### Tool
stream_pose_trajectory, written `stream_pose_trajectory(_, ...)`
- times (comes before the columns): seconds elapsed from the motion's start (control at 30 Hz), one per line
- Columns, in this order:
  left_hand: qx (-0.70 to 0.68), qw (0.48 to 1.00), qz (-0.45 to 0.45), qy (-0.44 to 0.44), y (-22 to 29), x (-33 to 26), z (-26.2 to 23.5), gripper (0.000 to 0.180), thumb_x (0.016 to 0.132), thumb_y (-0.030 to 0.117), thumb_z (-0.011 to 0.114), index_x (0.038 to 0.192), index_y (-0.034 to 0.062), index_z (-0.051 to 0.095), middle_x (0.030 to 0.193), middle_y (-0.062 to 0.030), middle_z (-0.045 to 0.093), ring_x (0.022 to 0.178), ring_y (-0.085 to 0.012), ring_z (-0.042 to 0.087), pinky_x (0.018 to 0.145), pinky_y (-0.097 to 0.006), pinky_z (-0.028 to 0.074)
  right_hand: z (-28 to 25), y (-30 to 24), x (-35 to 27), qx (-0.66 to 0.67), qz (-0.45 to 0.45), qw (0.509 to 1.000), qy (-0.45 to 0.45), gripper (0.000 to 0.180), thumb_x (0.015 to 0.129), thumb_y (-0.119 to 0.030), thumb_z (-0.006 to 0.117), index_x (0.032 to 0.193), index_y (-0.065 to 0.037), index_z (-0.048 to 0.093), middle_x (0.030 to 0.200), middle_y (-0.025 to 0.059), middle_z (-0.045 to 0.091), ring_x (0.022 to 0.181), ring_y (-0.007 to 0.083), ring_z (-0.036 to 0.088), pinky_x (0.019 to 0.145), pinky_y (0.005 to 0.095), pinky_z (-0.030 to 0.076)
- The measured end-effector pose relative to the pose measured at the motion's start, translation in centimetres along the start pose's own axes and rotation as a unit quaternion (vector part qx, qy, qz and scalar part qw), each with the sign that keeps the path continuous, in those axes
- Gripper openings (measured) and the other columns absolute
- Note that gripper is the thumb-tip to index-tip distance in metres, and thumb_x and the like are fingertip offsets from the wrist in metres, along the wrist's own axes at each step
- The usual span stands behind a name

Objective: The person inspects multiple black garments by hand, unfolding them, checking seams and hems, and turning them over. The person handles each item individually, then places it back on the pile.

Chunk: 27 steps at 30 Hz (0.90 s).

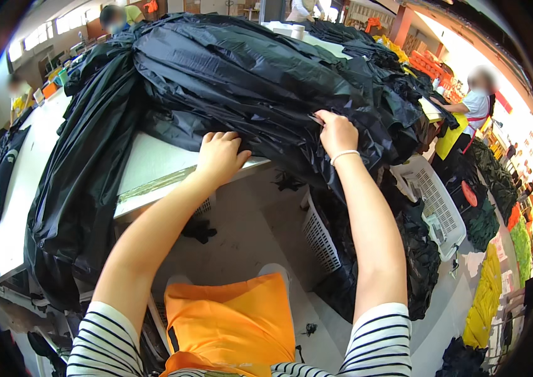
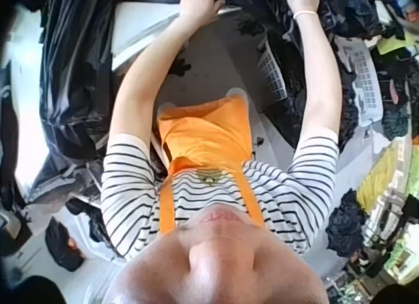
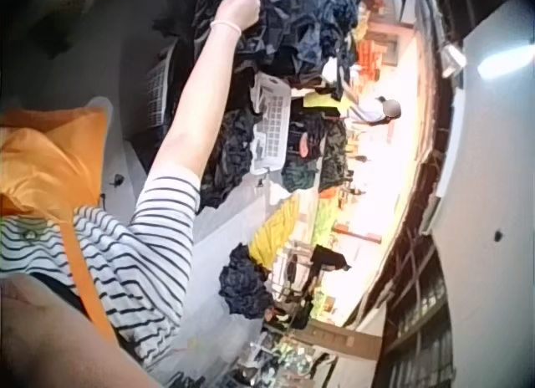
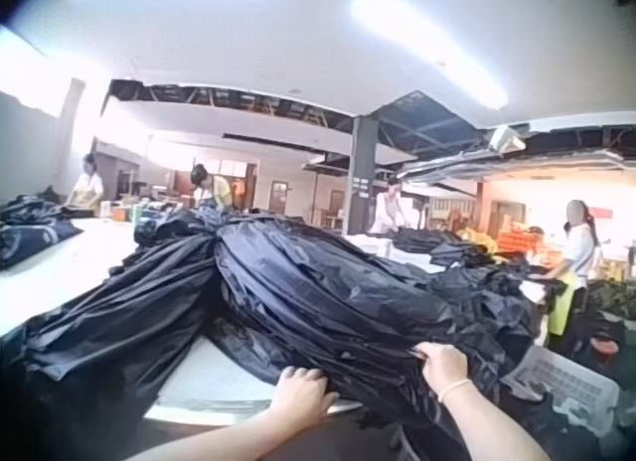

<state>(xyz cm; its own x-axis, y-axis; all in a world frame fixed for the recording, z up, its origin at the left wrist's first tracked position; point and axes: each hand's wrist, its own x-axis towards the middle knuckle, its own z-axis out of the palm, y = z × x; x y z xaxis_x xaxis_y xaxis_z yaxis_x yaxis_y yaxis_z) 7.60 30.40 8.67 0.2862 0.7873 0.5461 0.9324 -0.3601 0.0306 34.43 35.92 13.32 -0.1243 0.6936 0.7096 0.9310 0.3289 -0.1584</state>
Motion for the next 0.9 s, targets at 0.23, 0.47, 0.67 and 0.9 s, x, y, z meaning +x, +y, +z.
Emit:
stream_pose_trajectory(0.23, -0.1, 0.982, 0.155, 0.046, -3.3, -8.4, -5.1, 0.005, 0.076, 0.011, 0.068, 0.077, 0.0066, 0.066, 0.086, -0.0044, 0.064, 0.085, -0.024, 0.06, 0.08, -0.038, 0.045, 1.6, 1.9, -0.4, -0.011, 0.065, 0.998, -0.011, 0.019, 0.085, -0.013, 0.057, 0.097, -0.02, 0.07, 0.086, 0.0158, 0.068, 0.083, 0.0366, 0.066, 0.071, 0.0458, 0.053)
stream_pose_trajectory(0.47, 0.002, 0.999, 0.022, 0.023, -9.0, -22.6, -13.5, 0.024, 0.069, 0.0, 0.07, 0.092, 0.0079, 0.07, 0.131, -0.0122, 0.054, 0.127, -0.0327, 0.047, 0.106, -0.047, 0.035, 2.5, 0.1, -0.8, 0.012, 0.104, 0.994, -0.016, 0.023, 0.082, -0.008, 0.055, 0.098, -0.017, 0.068, 0.092, 0.0167, 0.067, 0.089, 0.0363, 0.064, 0.076, 0.0436, 0.052)
stream_pose_trajectory(0.67, -0.248, 0.955, -0.107, 0.125, -7.7, -23.1, -11.0, 0.02, 0.074, -0.013, 0.06, 0.088, 0.0011, 0.065, 0.129, -0.0177, 0.056, 0.126, -0.0337, 0.05, 0.102, -0.038, 0.041, 0.1, -7.5, -8.9, 0.327, -0.118, 0.931, 0.114, 0.027, 0.077, 0.007, 0.056, 0.101, -0.002, 0.065, 0.097, 0.0119, 0.062, 0.088, 0.0201, 0.064, 0.073, 0.0262, 0.051)
stream_pose_trajectory(0.9, -0.426, 0.88, -0.136, 0.161, -8.5, -23.2, -9.6, 0.017, 0.087, -0.008, 0.05, 0.093, -0.0012, 0.064, 0.13, -0.0147, 0.057, 0.12, -0.0212, 0.053, 0.097, -0.028, 0.04, -2.7, -15.7, -20.0, 0.418, -0.052, 0.903, -0.085, 0.052, 0.07, 0.011, 0.062, 0.119, -0.007, 0.061, 0.133, 0.0135, 0.053, 0.068, 0.0084, 0.064, 0.054, 0.0205, 0.05)
